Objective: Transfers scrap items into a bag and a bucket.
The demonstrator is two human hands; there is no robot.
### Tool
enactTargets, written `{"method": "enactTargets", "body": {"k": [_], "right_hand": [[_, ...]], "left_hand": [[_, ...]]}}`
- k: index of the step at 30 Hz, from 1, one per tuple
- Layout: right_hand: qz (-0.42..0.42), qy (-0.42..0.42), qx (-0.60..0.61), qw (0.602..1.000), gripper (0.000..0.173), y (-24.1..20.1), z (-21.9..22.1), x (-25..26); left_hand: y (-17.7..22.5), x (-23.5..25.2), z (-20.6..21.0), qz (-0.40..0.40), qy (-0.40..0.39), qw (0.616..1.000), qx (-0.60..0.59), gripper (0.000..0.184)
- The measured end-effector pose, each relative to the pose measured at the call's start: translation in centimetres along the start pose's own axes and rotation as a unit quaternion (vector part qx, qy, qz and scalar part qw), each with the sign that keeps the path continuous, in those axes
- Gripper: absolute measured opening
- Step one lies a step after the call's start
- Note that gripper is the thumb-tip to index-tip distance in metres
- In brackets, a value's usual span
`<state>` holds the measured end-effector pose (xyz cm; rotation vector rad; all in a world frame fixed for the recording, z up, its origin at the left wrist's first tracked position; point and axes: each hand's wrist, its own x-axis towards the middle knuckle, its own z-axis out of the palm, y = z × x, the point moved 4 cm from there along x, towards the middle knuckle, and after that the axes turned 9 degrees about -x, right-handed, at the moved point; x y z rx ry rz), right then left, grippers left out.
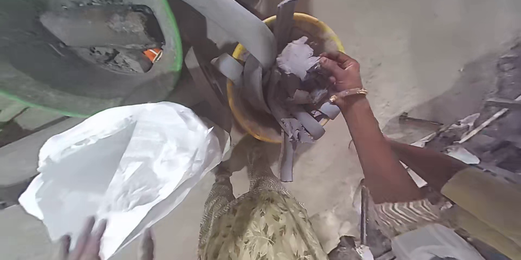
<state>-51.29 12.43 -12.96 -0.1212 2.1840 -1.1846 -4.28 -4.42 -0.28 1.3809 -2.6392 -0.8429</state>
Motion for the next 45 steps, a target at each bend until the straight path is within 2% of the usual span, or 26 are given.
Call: {"method": "enactTargets", "body": {"k": [2, 6, 9, 11, 13, 15, 18, 20, 22, 25, 27, 29, 33, 37, 41, 45], "right_hand": [[-0.069, -0.090, 0.072, 0.991, 0.016, -4.5, 3.7, -4.0], [-0.216, -0.245, 0.144, 0.934, 0.017, -10.9, 14.9, -12.0], [-0.238, -0.343, -0.004, 0.909, 0.016, -13.5, 23.3, -18.3], [-0.276, -0.400, -0.114, 0.866, 0.018, -13.2, 28.8, -20.7], [-0.297, -0.431, -0.160, 0.837, 0.024, -13.6, 30.9, -22.3], [-0.323, -0.351, -0.130, 0.869, 0.022, -13.1, 30.2, -22.7], [-0.319, -0.196, -0.075, 0.924, 0.016, -10.0, 25.2, -21.8], [-0.235, -0.161, -0.109, 0.952, 0.011, -6.9, 20.9, -21.1], [-0.089, -0.172, -0.179, 0.965, 0.014, -3.1, 17.2, -20.0], [0.110, -0.211, -0.332, 0.913, 0.033, 4.5, 12.4, -17.4], [0.165, -0.183, -0.416, 0.875, 0.053, 10.0, 9.6, -15.3], [0.187, -0.129, -0.460, 0.858, 0.068, 14.2, 7.7, -13.0], [0.196, -0.082, -0.526, 0.824, 0.080, 19.4, 7.7, -9.1], [0.203, -0.120, -0.551, 0.801, 0.083, 21.2, 9.2, -6.5], [0.206, -0.145, -0.572, 0.780, 0.077, 22.8, 9.8, -5.5], [0.201, -0.176, -0.584, 0.767, 0.076, 23.6, 9.8, -4.9]], "left_hand": [[-1.5, 0.2, 0.8, 0.012, -0.039, 0.999, 0.014, 0.077], [-2.9, 1.4, 2.2, -0.017, -0.037, 0.999, 0.012, 0.063], [-2.7, 1.3, 1.9, -0.027, -0.041, 0.999, -0.019, 0.032], [-2.0, 1.0, 1.9, -0.017, -0.050, 0.998, -0.034, 0.025], [-1.5, 0.7, 2.2, -0.010, -0.052, 0.998, -0.044, 0.023], [-1.4, 0.4, 2.3, 0.001, -0.043, 0.998, -0.043, 0.023], [-2.0, 0.3, 2.0, 0.017, -0.021, 0.999, -0.032, 0.026], [-2.3, 0.5, 1.8, 0.022, -0.012, 0.999, -0.032, 0.029], [-2.2, 0.7, 1.8, 0.020, -0.016, 0.999, -0.033, 0.031], [-2.2, 0.6, 2.2, 0.023, -0.020, 0.999, -0.028, 0.033], [-2.1, 0.3, 2.3, 0.021, -0.019, 0.999, -0.030, 0.032], [-1.9, 0.1, 2.4, 0.013, -0.017, 0.999, -0.035, 0.030], [0.2, 0.3, 2.5, -0.002, -0.001, 1.000, -0.024, 0.026], [2.2, 1.2, 3.1, 0.013, 0.051, 0.998, 0.020, 0.039], [4.3, 1.4, 4.4, -0.031, 0.078, 0.996, -0.006, 0.053], [5.2, 1.3, 5.0, -0.038, 0.105, 0.993, -0.042, 0.052]]}}
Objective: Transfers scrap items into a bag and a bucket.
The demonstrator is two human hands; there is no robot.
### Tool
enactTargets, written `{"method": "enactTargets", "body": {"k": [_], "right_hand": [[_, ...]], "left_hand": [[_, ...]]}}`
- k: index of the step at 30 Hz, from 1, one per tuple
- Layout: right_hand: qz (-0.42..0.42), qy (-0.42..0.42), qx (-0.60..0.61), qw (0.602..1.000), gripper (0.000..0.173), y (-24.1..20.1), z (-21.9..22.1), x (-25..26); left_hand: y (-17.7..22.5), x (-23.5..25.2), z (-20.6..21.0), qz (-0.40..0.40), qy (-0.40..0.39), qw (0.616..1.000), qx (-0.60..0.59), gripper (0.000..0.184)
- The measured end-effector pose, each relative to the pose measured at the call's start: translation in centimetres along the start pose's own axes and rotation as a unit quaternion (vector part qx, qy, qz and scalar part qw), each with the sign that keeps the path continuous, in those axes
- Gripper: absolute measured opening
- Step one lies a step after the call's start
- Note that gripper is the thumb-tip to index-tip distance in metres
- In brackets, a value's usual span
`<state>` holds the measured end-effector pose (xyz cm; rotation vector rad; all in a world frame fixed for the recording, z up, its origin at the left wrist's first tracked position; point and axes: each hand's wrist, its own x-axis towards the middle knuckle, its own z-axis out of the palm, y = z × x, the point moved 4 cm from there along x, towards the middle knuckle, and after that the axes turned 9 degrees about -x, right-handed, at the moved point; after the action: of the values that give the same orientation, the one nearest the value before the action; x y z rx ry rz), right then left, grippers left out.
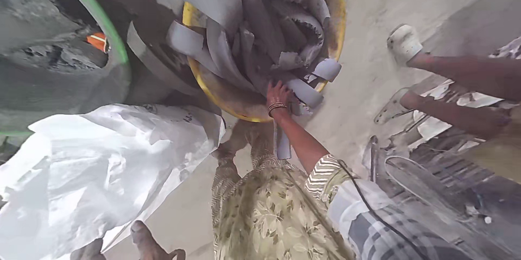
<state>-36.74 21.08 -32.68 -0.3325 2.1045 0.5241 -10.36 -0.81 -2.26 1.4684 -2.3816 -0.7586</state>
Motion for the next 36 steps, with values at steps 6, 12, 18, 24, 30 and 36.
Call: {"method": "enactTargets", "body": {"k": [6, 12, 18, 24, 30, 36], "right_hand": [[-0.033, -0.037, 0.004, 0.999, 0.081, 1.0, -2.7, -1.1], [-0.142, -0.125, -0.013, 0.982, 0.073, 3.0, -7.2, -2.4], [-0.333, -0.216, 0.099, 0.912, 0.058, 5.5, -10.6, -3.4], [-0.261, -0.224, 0.127, 0.930, 0.039, 9.1, -15.4, -3.9], [-0.064, 0.062, 0.029, 0.996, 0.043, 14.1, -20.9, -2.8], [-0.071, 0.068, 0.053, 0.994, 0.046, 12.7, -17.1, -7.1]], "left_hand": [[-0.1, -0.7, -0.4, -0.056, 0.030, 0.998, -0.011, 0.052], [-0.2, -1.4, -1.0, -0.069, 0.031, 0.997, 0.005, 0.049], [-1.7, -2.4, -1.4, -0.082, 0.032, 0.996, 0.001, 0.046], [-4.1, -2.8, -3.1, -0.065, 0.000, 0.998, 0.011, 0.045], [-5.8, -3.0, -4.9, -0.065, 0.021, 0.996, -0.053, 0.048], [-9.1, -4.9, -5.4, -0.075, 0.024, 0.993, -0.085, 0.056]]}}
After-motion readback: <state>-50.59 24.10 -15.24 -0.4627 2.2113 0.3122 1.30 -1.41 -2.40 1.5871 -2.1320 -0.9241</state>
